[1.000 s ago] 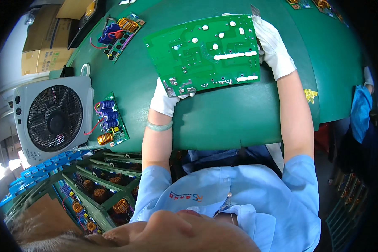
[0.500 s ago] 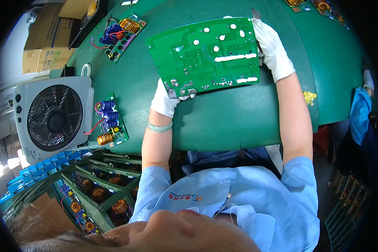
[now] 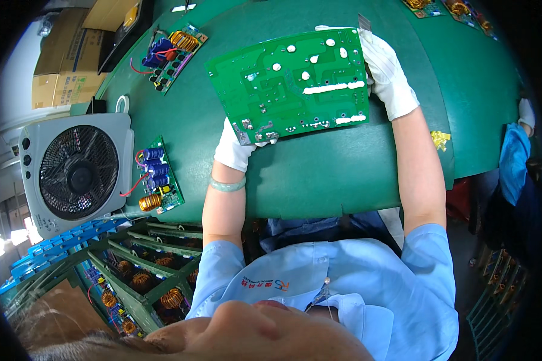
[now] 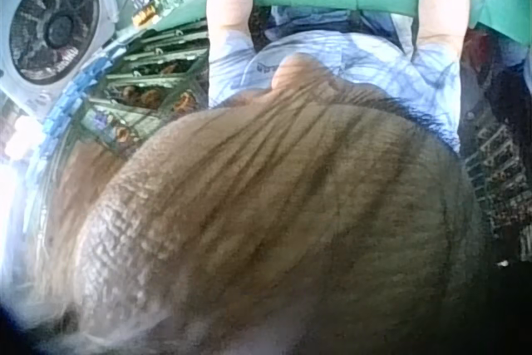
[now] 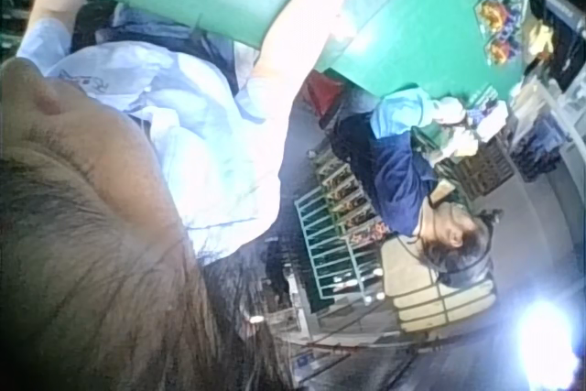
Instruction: The person scrapes the surface of green circuit boards using a small metal tool. They flip the boards over to check components and place them into a green storage rack. The person handles multiple boards one by one, performing repetitive cleaning and inspection actions.
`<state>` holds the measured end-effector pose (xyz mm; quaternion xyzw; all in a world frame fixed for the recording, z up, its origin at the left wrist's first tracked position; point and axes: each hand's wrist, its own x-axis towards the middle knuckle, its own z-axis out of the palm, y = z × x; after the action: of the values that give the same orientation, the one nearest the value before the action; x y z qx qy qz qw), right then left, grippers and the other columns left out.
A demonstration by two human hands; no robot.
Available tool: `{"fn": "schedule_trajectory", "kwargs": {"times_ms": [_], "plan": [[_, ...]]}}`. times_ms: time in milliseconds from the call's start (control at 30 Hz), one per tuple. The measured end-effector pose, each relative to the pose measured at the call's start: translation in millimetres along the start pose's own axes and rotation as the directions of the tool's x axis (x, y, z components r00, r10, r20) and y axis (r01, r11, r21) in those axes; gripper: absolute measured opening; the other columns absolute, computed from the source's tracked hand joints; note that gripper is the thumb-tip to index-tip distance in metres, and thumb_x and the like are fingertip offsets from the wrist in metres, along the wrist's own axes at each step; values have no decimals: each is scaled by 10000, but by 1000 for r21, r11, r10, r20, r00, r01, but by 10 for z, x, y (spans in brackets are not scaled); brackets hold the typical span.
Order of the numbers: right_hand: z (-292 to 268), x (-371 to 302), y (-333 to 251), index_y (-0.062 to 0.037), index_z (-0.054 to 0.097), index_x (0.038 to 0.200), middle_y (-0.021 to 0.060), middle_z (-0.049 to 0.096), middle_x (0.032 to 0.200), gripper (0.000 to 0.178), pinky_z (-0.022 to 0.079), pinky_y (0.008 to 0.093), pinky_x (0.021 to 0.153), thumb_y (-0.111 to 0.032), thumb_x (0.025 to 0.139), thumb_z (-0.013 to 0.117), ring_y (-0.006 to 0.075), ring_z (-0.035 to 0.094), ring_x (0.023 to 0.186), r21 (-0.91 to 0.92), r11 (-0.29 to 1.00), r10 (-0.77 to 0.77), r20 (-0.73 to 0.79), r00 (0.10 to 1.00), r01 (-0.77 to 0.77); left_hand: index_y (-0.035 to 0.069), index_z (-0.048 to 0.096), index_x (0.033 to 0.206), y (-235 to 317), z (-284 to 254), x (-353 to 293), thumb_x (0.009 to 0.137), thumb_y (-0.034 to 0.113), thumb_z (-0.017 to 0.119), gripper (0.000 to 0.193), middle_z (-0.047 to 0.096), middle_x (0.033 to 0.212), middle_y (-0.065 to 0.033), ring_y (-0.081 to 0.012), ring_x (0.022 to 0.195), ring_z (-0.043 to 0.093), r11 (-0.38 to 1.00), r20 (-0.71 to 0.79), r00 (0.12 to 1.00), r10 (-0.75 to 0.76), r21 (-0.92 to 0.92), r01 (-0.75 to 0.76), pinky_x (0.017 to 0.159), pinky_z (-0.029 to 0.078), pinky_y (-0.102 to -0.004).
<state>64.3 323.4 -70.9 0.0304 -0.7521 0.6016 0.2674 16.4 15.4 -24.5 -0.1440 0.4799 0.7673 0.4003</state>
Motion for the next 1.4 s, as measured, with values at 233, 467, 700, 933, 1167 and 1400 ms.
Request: {"fn": "schedule_trajectory", "kwargs": {"times_ms": [233,467,700,933,1167,1400], "plan": [[68,38,-235,-22,621,1201,-6,630,898,298,330,194,437,-248,1030,528,10,473,545,205,948,252,-15,968,-243,-2,592,1136,29,4,-36,1020,339,344,437,686,868,-166,-260,531,643,1000,3,1000,1,2,-2,327,425,-286],[111,87,-340,-47,631,1171,-54,589,695,337,257,189,384,-331,998,572,9,398,432,459,807,370,98,924,-372,-17,583,1118,9,-69,-10,1019,333,337,439,671,862,-189,-274,512,617,999,11,999,48,22,-48,341,431,-307],[74,83,-465,-56,643,1169,-39,617,768,338,313,193,427,-330,974,602,10,455,514,485,748,432,164,887,-454,40,589,1175,7,-39,-21,1032,355,341,425,681,984,-144,-236,590,633,995,45,996,81,60,-84,387,472,-309],[108,99,-536,-62,654,1108,-47,619,771,292,340,196,463,-317,975,605,17,452,531,471,752,454,136,880,-461,44,586,1196,2,107,-53,1029,376,346,443,682,999,-144,-239,585,630,992,-56,990,128,5,-128,383,473,-309],[68,105,-569,-56,650,1133,-49,617,773,304,332,195,457,-316,989,586,12,457,532,443,770,428,178,886,-460,42,577,1220,-4,-36,33,1019,420,352,484,682,1009,-147,-249,592,636,987,106,986,131,82,-140,369,470,-322],[106,118,-529,-60,650,1123,-56,611,761,301,317,191,442,-321,989,585,5,449,521,451,770,434,147,889,-451,38,576,1205,5,71,-22,1009,429,360,488,680,987,-152,-251,555,620,985,42,990,137,101,-141,347,448,-325]]}}
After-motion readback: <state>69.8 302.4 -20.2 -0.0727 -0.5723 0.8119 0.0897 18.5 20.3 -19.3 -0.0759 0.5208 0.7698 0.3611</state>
